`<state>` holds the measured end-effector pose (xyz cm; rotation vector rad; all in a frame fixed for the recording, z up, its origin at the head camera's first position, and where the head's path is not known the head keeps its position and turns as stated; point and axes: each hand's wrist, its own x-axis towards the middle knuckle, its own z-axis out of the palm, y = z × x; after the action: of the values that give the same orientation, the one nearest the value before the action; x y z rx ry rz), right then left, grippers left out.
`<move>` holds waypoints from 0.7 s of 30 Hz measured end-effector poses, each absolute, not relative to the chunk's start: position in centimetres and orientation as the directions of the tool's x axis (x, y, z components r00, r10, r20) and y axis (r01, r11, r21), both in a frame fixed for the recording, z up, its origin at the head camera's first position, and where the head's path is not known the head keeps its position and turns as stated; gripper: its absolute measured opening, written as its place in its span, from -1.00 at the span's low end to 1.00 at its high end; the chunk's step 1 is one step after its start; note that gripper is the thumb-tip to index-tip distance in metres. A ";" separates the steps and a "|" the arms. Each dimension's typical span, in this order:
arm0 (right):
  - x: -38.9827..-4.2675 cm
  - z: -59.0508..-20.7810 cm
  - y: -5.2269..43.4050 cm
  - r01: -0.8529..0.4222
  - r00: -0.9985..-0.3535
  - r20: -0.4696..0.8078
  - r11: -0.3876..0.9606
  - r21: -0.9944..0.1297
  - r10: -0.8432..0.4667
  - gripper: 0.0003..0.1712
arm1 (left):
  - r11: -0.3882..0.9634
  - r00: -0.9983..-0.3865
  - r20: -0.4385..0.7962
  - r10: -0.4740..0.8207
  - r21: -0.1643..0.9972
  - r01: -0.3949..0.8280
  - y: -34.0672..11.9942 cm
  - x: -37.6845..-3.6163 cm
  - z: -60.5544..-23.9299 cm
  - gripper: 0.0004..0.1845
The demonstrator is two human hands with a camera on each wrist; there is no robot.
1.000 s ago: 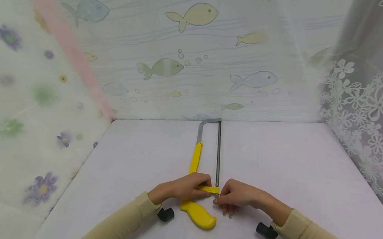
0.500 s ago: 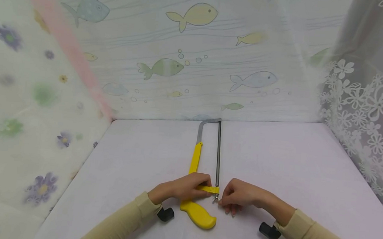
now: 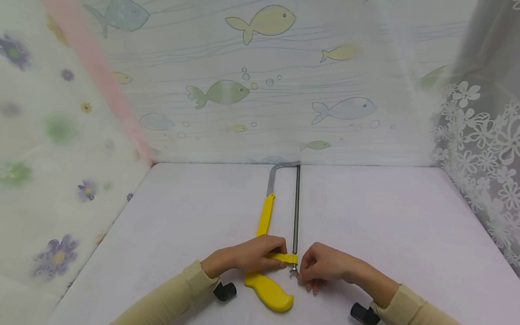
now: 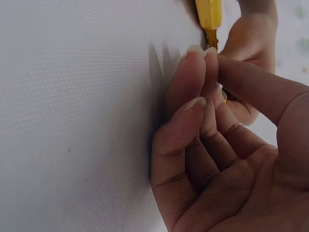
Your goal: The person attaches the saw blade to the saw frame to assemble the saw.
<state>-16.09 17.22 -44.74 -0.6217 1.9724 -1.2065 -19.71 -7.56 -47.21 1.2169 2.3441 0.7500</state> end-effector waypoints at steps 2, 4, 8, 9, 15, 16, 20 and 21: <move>-16.1 -44.8 17.2 -0.019 -0.612 -0.338 0.440 -0.898 -0.715 -0.86 | 0.477 -0.543 -0.095 0.834 0.618 0.625 -7.6 -19.8 -47.3 -0.87; -16.1 -44.9 17.1 -0.012 -0.608 -0.344 0.442 -0.897 -0.715 -0.85 | 0.478 -0.544 -0.095 0.834 0.617 0.625 -7.6 -19.8 -47.4 -0.87; -16.1 -44.7 16.9 -0.014 -0.614 -0.361 0.467 -0.884 -0.702 -0.76 | 0.482 -0.549 -0.095 0.830 0.618 0.622 -7.6 -19.9 -47.3 -0.87; -16.0 -44.7 16.9 -0.016 -0.616 -0.362 0.471 -0.882 -0.700 -0.74 | 0.483 -0.550 -0.097 0.829 0.619 0.619 -7.6 -19.9 -47.3 -0.87; -16.0 -44.9 16.6 -0.022 -0.619 -0.354 0.466 -0.885 -0.701 -0.63 | 0.483 -0.551 -0.099 0.828 0.624 0.614 -7.6 -19.9 -47.3 -0.87; -16.0 -44.9 16.5 -0.019 -0.620 -0.355 0.465 -0.885 -0.700 -0.63 | 0.482 -0.550 -0.099 0.829 0.625 0.614 -7.6 -19.9 -47.3 -0.87; -16.0 -45.0 16.4 -0.008 -0.623 -0.359 0.464 -0.886 -0.695 -0.63 | 0.479 -0.546 -0.098 0.832 0.623 0.618 -7.6 -19.9 -47.4 -0.87; -16.0 -45.0 16.4 -0.007 -0.625 -0.360 0.466 -0.885 -0.692 -0.63 | 0.478 -0.545 -0.097 0.833 0.620 0.621 -7.6 -19.9 -47.4 -0.87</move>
<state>-15.96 16.36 -45.04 -0.5806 1.9828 -1.1921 -19.86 -7.60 -47.41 1.2164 2.3428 0.7509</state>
